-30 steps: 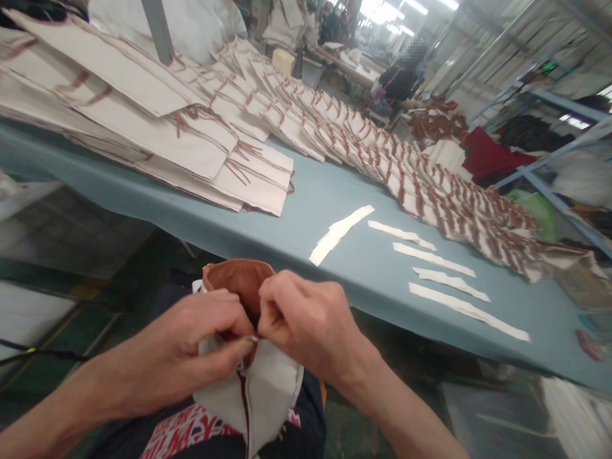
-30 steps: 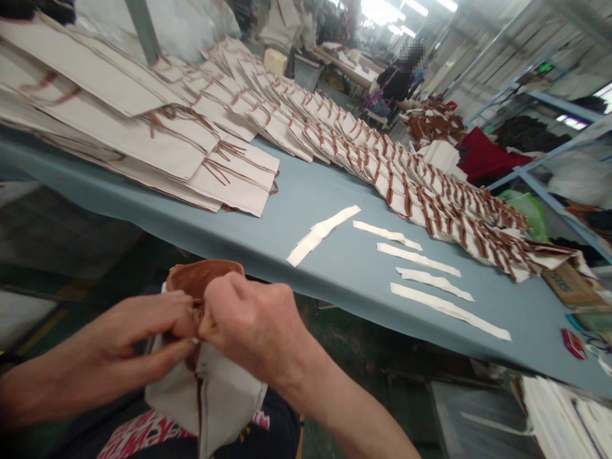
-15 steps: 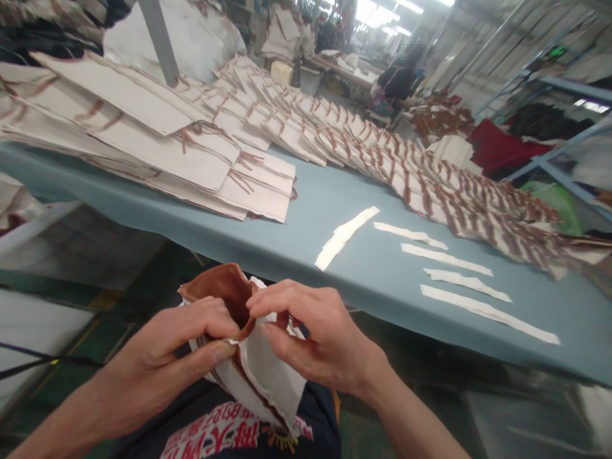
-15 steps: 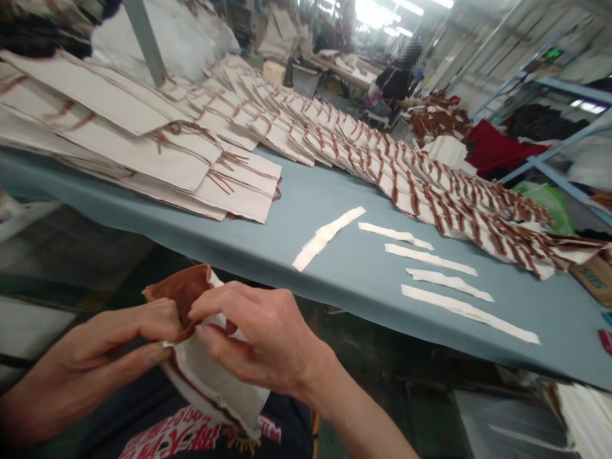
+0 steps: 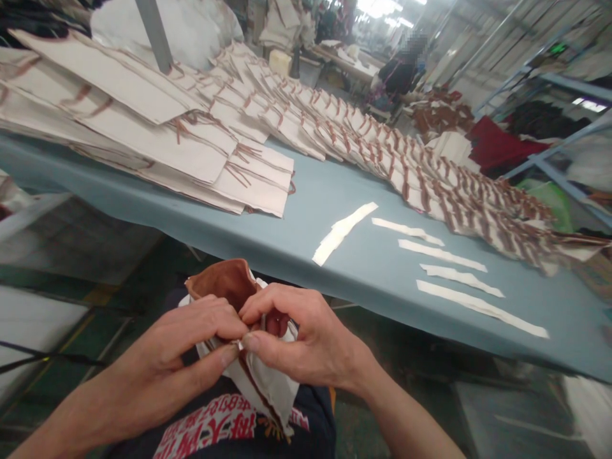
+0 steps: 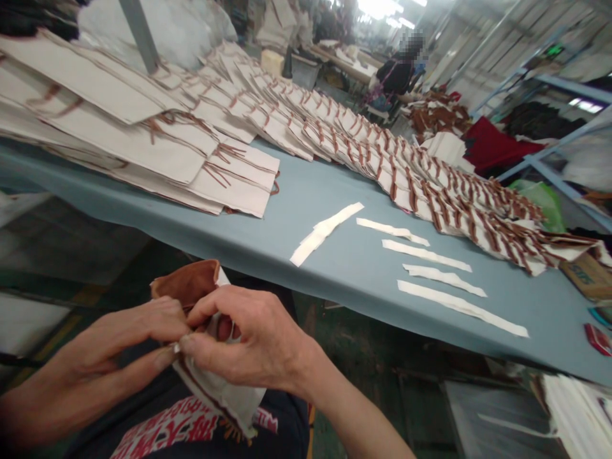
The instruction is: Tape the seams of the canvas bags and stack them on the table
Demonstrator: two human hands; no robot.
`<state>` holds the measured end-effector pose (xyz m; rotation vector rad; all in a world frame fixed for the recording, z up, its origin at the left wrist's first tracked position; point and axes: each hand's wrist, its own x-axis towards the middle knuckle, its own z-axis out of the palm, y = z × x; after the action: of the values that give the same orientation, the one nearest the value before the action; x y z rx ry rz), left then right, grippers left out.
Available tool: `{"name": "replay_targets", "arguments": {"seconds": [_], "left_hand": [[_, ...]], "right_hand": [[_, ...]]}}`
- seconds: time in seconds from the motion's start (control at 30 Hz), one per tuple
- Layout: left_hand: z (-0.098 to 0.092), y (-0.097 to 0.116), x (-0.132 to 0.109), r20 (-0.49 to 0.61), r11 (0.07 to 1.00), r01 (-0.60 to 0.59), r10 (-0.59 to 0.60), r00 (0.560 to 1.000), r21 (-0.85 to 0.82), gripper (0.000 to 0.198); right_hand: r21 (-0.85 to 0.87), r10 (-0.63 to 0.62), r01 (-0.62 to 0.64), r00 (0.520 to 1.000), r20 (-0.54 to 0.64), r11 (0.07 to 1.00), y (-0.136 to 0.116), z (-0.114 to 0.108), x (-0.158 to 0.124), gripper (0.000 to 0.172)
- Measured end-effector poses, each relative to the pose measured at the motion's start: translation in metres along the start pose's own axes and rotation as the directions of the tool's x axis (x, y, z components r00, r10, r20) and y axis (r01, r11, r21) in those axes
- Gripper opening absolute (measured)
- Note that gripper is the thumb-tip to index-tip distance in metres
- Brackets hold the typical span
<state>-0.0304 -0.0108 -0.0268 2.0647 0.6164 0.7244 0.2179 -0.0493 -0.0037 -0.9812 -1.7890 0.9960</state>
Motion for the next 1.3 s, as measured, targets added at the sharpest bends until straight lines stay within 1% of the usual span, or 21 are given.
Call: {"name": "replay_targets", "arguments": {"seconds": [0.13, 0.27, 0.33, 0.43, 0.5, 0.63, 0.73, 0.83, 0.97, 1.03, 1.1, 1.2, 1.3], "left_hand": [[0.002, -0.002, 0.001, 0.002, 0.999, 0.008, -0.008, 1.0, -0.033, 0.023], [0.001, -0.002, 0.002, -0.01, 0.999, -0.009, 0.009, 1.0, -0.038, 0.022], [0.001, -0.001, 0.003, -0.008, 0.999, -0.027, 0.027, 1.0, -0.032, 0.023], [0.001, -0.001, 0.004, -0.008, 0.999, -0.053, 0.053, 0.999, -0.01, 0.023], [0.003, -0.001, 0.002, -0.008, 0.998, -0.058, 0.059, 0.998, 0.018, 0.023], [0.003, -0.002, -0.001, -0.001, 0.997, -0.035, 0.035, 0.999, 0.067, 0.019], [0.002, -0.002, -0.002, 0.008, 0.996, -0.013, 0.012, 1.0, 0.087, 0.019], [0.002, -0.004, 0.0, 0.013, 0.994, -0.018, 0.017, 1.0, 0.11, 0.019], [0.003, -0.003, 0.003, -0.011, 0.99, -0.023, 0.024, 1.0, 0.137, 0.019], [0.003, -0.002, 0.004, -0.011, 0.991, -0.019, 0.021, 1.0, 0.132, 0.019], [0.002, 0.0, 0.004, 0.001, 0.993, -0.019, 0.019, 1.0, 0.116, 0.02], [0.001, 0.001, 0.004, 0.009, 0.997, -0.021, 0.02, 1.0, 0.073, 0.021], [0.0, 0.001, 0.004, 0.017, 0.999, -0.019, 0.018, 1.0, 0.03, 0.022]], "right_hand": [[-0.05, -0.068, 0.069, 0.997, 0.024, 0.996, 0.002, -0.005, -0.003, 0.006], [-0.116, -0.178, 0.177, 0.984, 0.0, 0.977, -0.001, -0.009, -0.004, 0.003], [-0.187, -0.207, 0.202, 0.978, -0.008, 0.961, -0.005, -0.01, -0.004, 0.003], [-0.285, -0.198, 0.188, 0.98, -0.005, 0.94, -0.011, -0.012, -0.005, 0.01], [-0.307, -0.175, 0.172, 0.984, 0.018, 0.936, -0.013, -0.012, -0.006, 0.014], [-0.349, -0.117, 0.129, 0.992, 0.054, 0.928, -0.013, -0.013, -0.009, 0.018], [-0.403, -0.102, 0.127, 0.991, 0.082, 0.906, -0.013, -0.014, -0.01, 0.018], [-0.497, -0.098, 0.145, 0.988, 0.119, 0.856, -0.014, -0.013, -0.01, 0.019], [-0.663, -0.136, 0.189, 0.982, 0.131, 0.725, -0.016, -0.007, -0.01, 0.029], [-0.688, -0.159, 0.208, 0.978, 0.135, 0.695, -0.017, -0.006, -0.01, 0.032], [-0.654, -0.174, 0.226, 0.974, 0.144, 0.722, -0.018, -0.008, -0.01, 0.031], [-0.545, -0.18, 0.233, 0.972, 0.151, 0.805, -0.017, -0.013, -0.009, 0.024], [-0.416, -0.137, 0.189, 0.979, 0.152, 0.89, -0.014, -0.016, -0.008, 0.018]]}}
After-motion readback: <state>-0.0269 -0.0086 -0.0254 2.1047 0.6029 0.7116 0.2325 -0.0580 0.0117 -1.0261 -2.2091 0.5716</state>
